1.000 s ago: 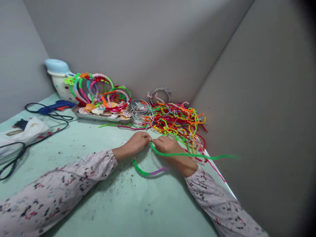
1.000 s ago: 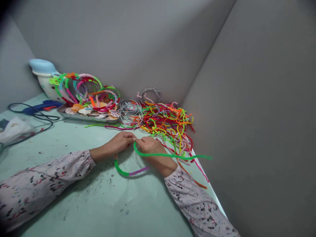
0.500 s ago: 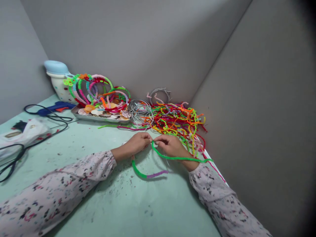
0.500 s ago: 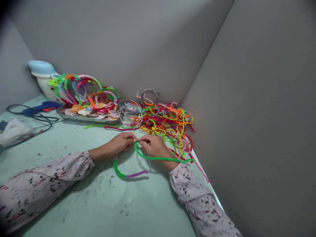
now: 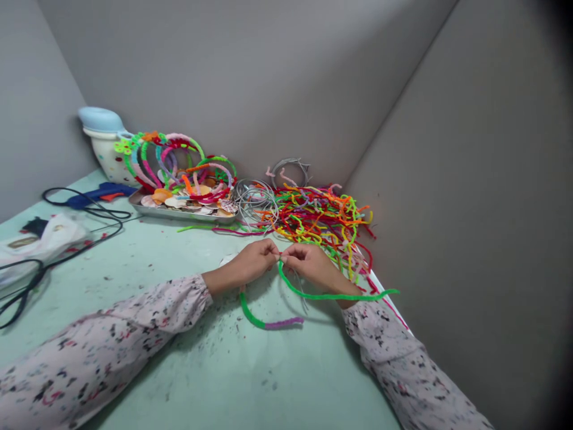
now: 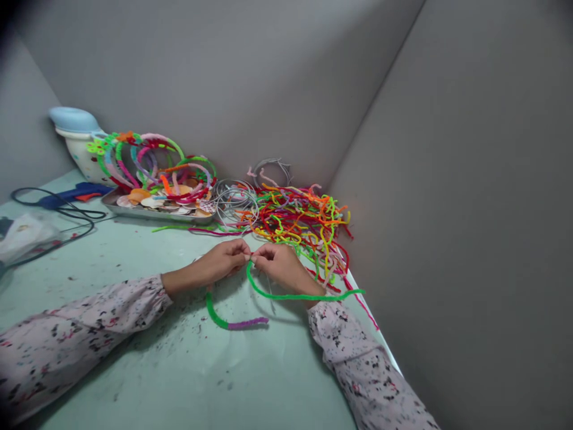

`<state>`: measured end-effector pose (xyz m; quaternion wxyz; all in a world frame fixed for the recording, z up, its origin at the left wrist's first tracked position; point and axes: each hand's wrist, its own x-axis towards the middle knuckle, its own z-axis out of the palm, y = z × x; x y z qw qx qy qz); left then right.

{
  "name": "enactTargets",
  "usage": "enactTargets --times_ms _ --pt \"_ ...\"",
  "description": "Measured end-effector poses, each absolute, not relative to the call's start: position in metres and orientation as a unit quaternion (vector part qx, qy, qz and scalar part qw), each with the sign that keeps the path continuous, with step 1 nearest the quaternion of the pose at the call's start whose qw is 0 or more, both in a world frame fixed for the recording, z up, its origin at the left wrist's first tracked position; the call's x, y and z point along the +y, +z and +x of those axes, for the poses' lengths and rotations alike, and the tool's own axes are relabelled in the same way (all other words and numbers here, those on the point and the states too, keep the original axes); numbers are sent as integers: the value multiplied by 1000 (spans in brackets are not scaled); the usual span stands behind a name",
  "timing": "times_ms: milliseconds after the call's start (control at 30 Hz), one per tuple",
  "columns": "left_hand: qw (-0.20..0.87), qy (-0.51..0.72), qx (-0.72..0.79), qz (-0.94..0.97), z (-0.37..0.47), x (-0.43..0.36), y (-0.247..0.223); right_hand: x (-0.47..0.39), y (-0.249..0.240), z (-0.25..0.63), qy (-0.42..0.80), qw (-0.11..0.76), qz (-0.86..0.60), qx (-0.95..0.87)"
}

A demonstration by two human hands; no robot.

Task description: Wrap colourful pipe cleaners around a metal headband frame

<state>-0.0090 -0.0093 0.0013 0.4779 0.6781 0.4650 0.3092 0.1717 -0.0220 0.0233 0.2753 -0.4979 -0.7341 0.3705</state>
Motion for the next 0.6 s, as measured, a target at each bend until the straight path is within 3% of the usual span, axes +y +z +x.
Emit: enactTargets --times_ms 600 --pt "441 274 465 717 -9 -12 3 -19 19 173 345 226 -509 -755"
